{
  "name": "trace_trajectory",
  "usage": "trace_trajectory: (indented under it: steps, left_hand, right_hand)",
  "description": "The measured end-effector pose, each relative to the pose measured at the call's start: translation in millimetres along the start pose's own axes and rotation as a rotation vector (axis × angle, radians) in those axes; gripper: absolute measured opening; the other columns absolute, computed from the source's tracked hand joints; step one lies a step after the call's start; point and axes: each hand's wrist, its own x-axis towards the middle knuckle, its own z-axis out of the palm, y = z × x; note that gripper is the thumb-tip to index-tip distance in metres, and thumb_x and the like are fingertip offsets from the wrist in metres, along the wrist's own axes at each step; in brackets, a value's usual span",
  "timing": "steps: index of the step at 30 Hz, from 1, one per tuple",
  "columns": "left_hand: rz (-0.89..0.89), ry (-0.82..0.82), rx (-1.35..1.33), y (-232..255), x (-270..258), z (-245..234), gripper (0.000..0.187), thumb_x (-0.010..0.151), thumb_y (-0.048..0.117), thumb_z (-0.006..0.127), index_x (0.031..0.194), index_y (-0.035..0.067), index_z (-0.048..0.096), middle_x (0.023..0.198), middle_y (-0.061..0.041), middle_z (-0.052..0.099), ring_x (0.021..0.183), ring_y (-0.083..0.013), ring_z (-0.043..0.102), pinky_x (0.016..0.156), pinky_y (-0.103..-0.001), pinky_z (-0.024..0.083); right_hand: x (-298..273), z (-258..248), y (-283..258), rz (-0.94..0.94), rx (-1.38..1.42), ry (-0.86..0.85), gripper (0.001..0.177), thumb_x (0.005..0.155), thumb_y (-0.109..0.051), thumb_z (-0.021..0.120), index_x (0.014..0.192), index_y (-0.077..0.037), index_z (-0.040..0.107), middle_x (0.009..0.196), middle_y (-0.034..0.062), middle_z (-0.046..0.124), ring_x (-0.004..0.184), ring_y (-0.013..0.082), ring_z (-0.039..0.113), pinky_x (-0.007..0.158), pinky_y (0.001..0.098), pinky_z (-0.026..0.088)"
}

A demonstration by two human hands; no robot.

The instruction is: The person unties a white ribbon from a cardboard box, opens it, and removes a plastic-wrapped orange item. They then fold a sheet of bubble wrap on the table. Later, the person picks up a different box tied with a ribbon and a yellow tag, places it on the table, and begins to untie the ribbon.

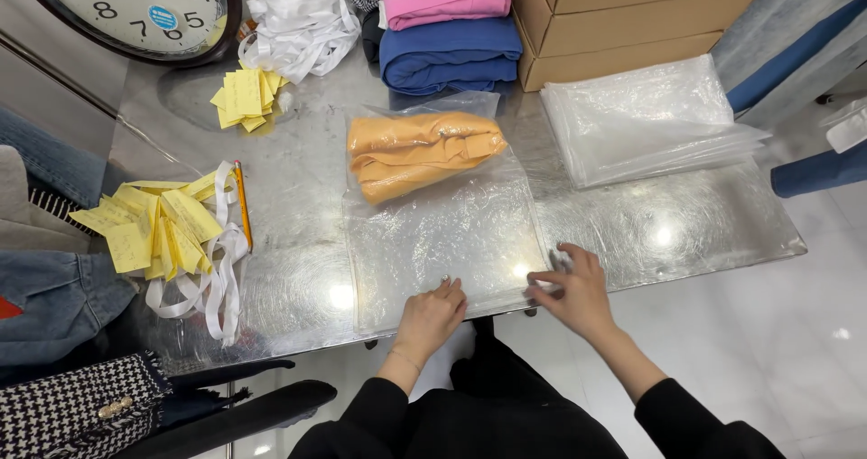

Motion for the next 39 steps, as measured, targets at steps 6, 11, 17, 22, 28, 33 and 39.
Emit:
trace_trajectory:
  steps: [6,11,17,22,28,33,39]
  left_hand:
    - [0.172,0.376,0.030,64,0,-24,0.008,0.087,0.009,0.070,0.090,0.007,0.063,0.098,-0.011,0.062,0.086,-0.0328,0.057,0.075,-0.044,0.049]
    - [0.027,0.264,-0.062,84,22,-34,0.012,0.094,0.007,0.060,0.106,0.008,0.064,0.091,-0.008,0.060,0.080,-0.0295,0.057,0.076,-0.041,0.046]
    - [-0.838,0.078,-0.855,19,93,5,0.053,0.097,0.027,0.057,0.148,0.018,0.049,0.120,-0.008,0.072,0.105,-0.0289,0.070,0.088,-0.043,0.055]
    - [-1.289,0.518,-1.712,-35,175,-10,0.031,0.097,0.032,0.068,0.078,0.015,0.050,0.057,0.004,0.036,0.047,-0.0104,0.046,0.041,-0.025,0.038]
    - [-1.478,0.789,-2.019,-26,236,-95,0.072,0.078,0.052,0.075,0.141,0.018,0.065,0.129,-0.006,0.075,0.116,-0.0230,0.071,0.099,-0.037,0.059]
    - [-1.523,0.802,-1.886,-41,249,-69,0.063,0.083,0.039,0.077,0.142,0.022,0.062,0.128,-0.006,0.075,0.114,-0.0276,0.072,0.092,-0.049,0.061]
    - [-1.392,0.181,-1.199,-99,214,-18,0.104,0.077,0.068,0.082,0.151,0.002,0.051,0.153,-0.020,0.054,0.148,-0.0353,0.047,0.121,-0.047,0.040]
  right_hand:
    - [22,20,-37,-0.351,0.113,-0.011,0.016,0.086,-0.038,0.082,0.082,-0.023,0.083,0.103,0.0003,0.062,0.095,0.0263,0.060,0.082,0.0432,0.039]
    - [40,-29,-69,-0.153,0.463,-0.190,0.011,0.092,-0.026,0.074,0.085,-0.017,0.077,0.078,-0.0041,0.062,0.069,0.0133,0.059,0.067,0.0287,0.047]
    - [51,-91,-93,-0.222,0.855,-0.389,0.013,0.095,-0.013,0.072,0.082,-0.012,0.070,0.073,-0.0024,0.061,0.065,0.0096,0.053,0.063,0.0261,0.044]
    - [79,-147,-112,-0.389,1.043,-0.713,0.013,0.098,-0.013,0.071,0.086,-0.010,0.072,0.085,0.0023,0.067,0.077,0.0137,0.062,0.073,0.0275,0.048]
    - [137,-165,-120,-0.535,0.964,-1.131,0.010,0.102,-0.019,0.074,0.096,-0.012,0.071,0.092,-0.0003,0.068,0.080,0.0095,0.063,0.076,0.0245,0.054]
    - [268,-116,-77,-0.283,0.942,-0.568,0.020,0.097,-0.016,0.066,0.106,-0.007,0.082,0.099,0.0057,0.085,0.087,0.0175,0.079,0.077,0.0316,0.063]
    - [406,19,-46,-0.104,0.493,-0.369,0.039,0.087,-0.035,0.081,0.123,-0.019,0.081,0.119,0.0119,0.080,0.120,0.0342,0.072,0.099,0.0486,0.059]
